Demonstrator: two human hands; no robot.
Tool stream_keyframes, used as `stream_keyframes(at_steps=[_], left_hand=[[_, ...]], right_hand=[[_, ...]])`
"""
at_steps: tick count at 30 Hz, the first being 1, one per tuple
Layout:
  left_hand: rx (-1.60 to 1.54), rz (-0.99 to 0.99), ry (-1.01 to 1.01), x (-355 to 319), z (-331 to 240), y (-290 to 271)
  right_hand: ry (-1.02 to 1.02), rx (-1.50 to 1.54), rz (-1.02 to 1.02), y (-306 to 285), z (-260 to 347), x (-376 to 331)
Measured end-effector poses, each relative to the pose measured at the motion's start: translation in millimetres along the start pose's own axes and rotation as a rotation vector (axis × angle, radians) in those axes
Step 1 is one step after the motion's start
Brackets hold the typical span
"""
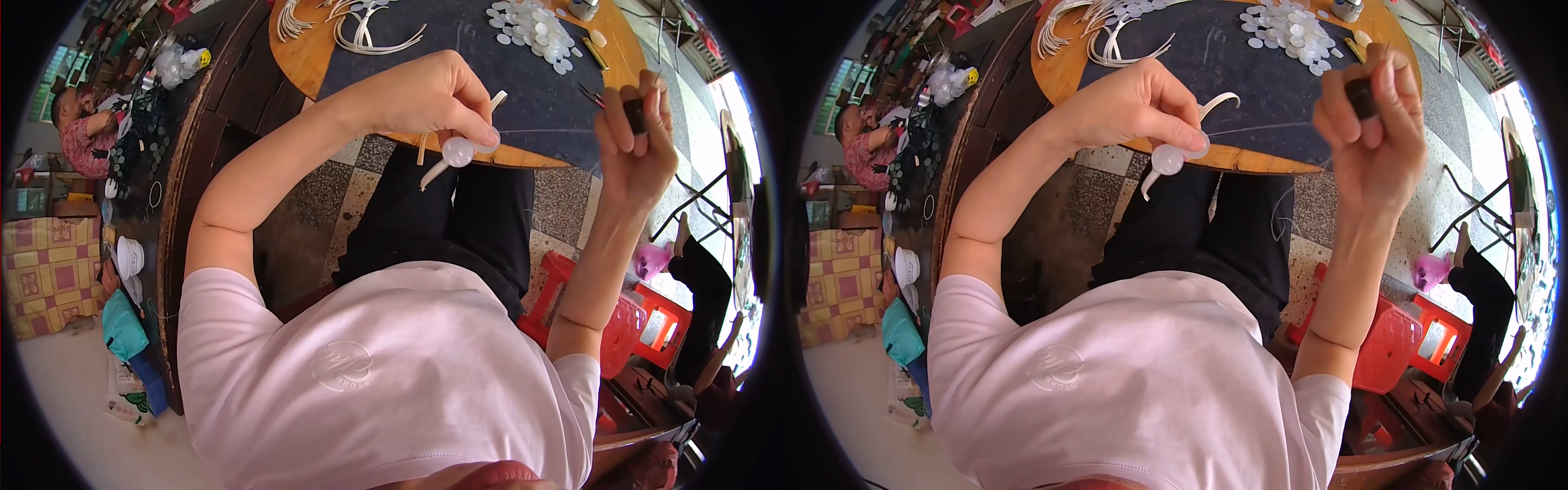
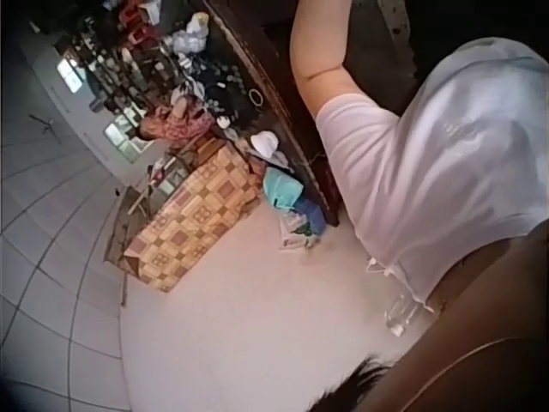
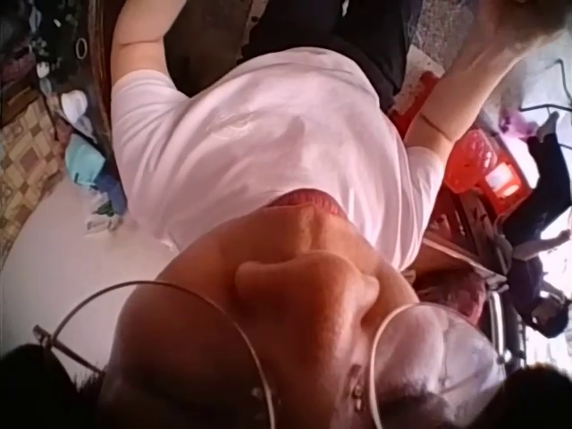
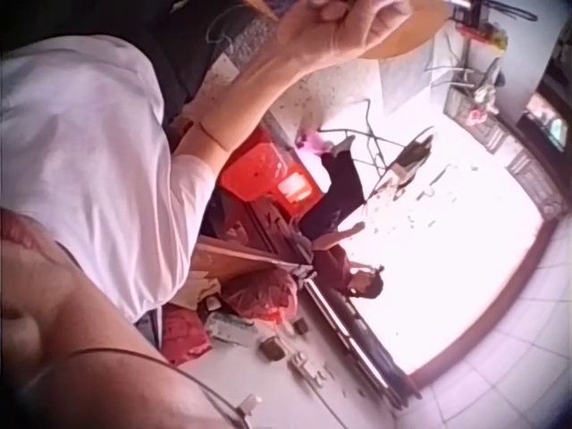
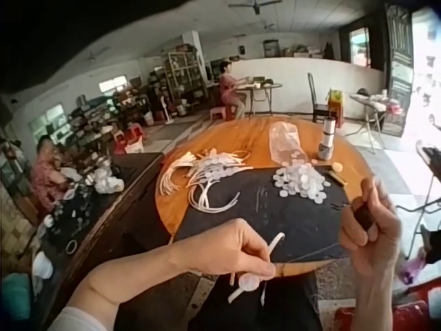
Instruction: Assemble decorative floral components onto straps for shoes by hand.
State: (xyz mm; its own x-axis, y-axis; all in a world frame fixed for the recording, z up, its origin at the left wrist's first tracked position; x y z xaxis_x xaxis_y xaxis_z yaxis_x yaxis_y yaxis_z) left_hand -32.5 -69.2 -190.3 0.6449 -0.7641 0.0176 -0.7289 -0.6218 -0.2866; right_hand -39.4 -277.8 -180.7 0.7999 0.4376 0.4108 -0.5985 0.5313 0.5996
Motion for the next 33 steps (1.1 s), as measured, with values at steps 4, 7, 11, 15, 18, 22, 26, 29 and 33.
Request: stream_keyframes(at_steps=[4,7,11,15,18,22,26,29,33], left_hand=[[0.193,-0.042,0.055,2.0,8.7,4.1],[0.081,-0.08,0.11,2.1,20.6,14.4],[0.018,-0.185,0.195,-4.4,20.7,20.8],[-0.122,-0.28,0.278,-3.8,21.4,30.6],[-0.263,-0.33,0.277,-7.9,25.0,31.6],[-0.436,-0.36,0.222,-13.7,29.2,33.0],[-0.485,-0.416,0.167,-15.3,27.0,37.5],[-0.533,-0.453,0.115,-16.5,23.9,42.6],[-0.565,-0.476,0.09,-20.1,21.2,44.2]], right_hand=[[-0.073,-0.341,-0.177,-11.6,3.7,12.7],[-0.039,-0.375,-0.235,-10.3,3.4,26.3],[0.035,-0.364,-0.386,17.5,-5.7,51.1],[0.097,-0.329,-0.572,22.3,-3.0,60.1],[0.139,-0.297,-0.518,16.2,-7.9,67.6],[0.191,-0.283,-0.329,8.7,-24.5,74.3],[0.229,-0.293,-0.372,5.6,-34.9,75.1],[0.243,-0.275,-0.422,-3.1,-44.0,73.5],[0.085,0.193,0.314,-30.2,-62.4,81.9]])
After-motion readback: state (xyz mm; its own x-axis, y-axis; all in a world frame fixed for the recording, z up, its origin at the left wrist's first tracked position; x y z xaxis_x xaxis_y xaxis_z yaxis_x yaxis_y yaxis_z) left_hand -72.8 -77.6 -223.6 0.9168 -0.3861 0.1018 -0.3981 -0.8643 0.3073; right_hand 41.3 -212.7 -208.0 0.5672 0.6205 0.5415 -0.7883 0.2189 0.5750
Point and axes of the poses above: each hand's wrist, its own x-axis towards the middle knuckle, its own y-axis out of the palm, z = x × y, the point moved 3 cm from there along x, towards the middle knuckle, and after that the axes turned 12 degrees about y, right-handed, at the moved point
